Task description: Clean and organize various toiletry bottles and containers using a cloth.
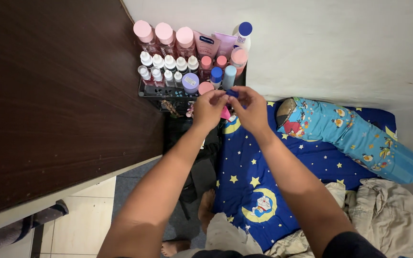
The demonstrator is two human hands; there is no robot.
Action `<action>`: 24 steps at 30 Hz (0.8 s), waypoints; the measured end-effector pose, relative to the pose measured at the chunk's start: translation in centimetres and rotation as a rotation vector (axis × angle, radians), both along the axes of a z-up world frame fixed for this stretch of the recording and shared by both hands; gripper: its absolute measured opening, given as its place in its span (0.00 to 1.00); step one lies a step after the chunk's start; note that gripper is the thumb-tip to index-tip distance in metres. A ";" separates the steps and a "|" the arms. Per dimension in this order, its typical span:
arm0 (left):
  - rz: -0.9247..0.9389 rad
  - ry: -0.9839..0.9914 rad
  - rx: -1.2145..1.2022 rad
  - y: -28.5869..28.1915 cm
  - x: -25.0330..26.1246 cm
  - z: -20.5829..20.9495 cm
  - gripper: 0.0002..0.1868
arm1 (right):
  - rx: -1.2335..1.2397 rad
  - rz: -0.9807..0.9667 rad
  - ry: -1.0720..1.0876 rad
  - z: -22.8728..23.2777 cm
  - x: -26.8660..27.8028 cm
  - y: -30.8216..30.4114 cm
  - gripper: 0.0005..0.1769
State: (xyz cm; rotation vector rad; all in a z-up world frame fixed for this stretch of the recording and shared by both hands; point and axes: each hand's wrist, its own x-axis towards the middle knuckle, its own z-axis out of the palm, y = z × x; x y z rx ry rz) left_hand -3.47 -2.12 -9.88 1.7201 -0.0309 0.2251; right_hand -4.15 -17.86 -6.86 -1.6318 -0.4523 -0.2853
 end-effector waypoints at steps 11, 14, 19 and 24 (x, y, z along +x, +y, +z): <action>0.156 -0.245 0.148 2.2 -4.0 2.5 0.12 | -0.384 -0.230 -0.033 -1.9 4.3 2.9 0.08; 0.155 -0.212 0.148 2.9 -5.2 2.2 0.11 | -0.426 -0.267 -0.001 -2.0 4.8 3.6 0.10; 0.186 -0.198 0.150 3.7 -6.0 2.1 0.11 | -0.516 -0.271 0.021 -2.2 5.5 3.8 0.09; 0.180 -0.225 0.184 4.1 -6.6 2.3 0.11 | -0.555 -0.243 0.089 -1.7 5.4 3.4 0.09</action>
